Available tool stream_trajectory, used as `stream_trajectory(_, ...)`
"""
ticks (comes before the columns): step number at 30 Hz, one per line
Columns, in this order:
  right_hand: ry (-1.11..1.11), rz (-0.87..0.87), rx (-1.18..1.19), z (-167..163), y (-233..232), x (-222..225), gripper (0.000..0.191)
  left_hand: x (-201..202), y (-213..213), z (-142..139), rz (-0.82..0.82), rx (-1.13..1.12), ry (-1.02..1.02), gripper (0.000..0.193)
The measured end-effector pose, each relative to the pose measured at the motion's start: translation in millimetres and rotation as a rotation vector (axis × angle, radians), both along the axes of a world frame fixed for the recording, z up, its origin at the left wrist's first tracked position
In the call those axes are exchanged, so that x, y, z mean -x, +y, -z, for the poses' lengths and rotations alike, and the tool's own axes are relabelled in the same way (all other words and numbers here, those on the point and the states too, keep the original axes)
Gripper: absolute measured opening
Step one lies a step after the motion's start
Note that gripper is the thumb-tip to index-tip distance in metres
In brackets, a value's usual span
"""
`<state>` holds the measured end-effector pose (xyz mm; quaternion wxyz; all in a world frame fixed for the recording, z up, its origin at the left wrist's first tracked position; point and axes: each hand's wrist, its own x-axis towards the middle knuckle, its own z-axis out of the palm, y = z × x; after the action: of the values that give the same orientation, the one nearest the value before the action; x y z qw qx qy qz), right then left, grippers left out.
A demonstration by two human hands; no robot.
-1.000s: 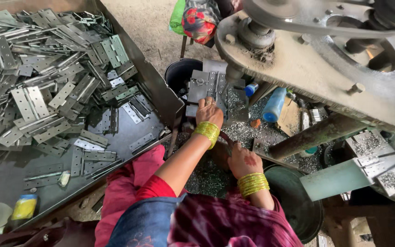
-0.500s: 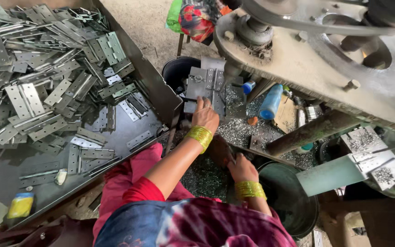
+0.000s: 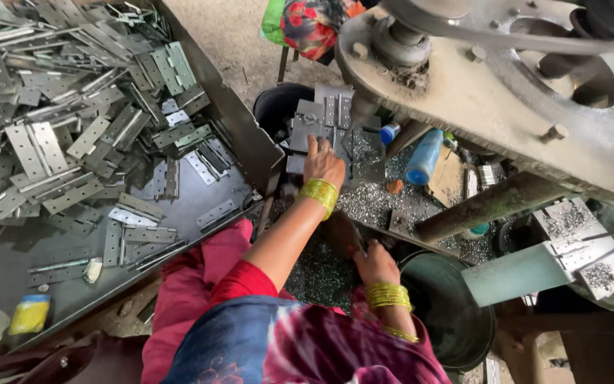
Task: The person repeatedly places metal hinge pieces into a press machine, activates the press, and removes the processed pieces. The person handles the metal parts by hand and operates the machine lever throughout the clip.
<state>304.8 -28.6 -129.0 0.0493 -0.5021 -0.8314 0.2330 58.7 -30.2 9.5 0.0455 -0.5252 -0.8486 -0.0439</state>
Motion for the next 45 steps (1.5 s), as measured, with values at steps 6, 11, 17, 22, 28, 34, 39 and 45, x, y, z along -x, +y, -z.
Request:
stream_trajectory(6,0.024,-0.036,0.041,3.2,-24.7,2.0,0.045,11.0,-7.1,-0.6,-0.034,-0.094,0.038,0.029)
stream_trajectory(11,-0.010,0.027,0.061,-24.8,-3.4,9.3,0.044,23.5,11.9,-16.2,-0.019,0.184,0.104,0.037)
stream_trajectory(17,-0.052,0.202,0.120,-18.1,-41.4,11.2,0.044,23.3,10.0,2.6,-0.055,0.011,-0.040,0.042)
stream_trajectory(22,0.047,0.012,0.166,-40.6,-13.9,10.9,0.043,35.5,20.5,-4.0,-0.060,0.105,-0.012,0.048)
stream_trajectory(28,-0.060,0.163,0.165,-25.3,-28.5,13.2,0.043,34.2,41.2,-7.8,-0.086,0.165,-0.040,0.049)
stream_trajectory(34,-0.039,0.140,0.145,-8.3,-37.1,8.0,0.041,37.4,40.1,-15.2,-0.084,0.151,-0.100,0.048)
stream_trajectory(39,0.336,-0.002,-0.388,-92.5,-31.8,16.4,0.059,18.3,5.7,6.3,-0.026,0.123,0.051,0.052)
stream_trajectory(45,0.328,0.034,-0.429,-173.5,-49.1,43.1,0.033,6.1,-56.8,52.1,0.396,-0.375,0.052,0.025)
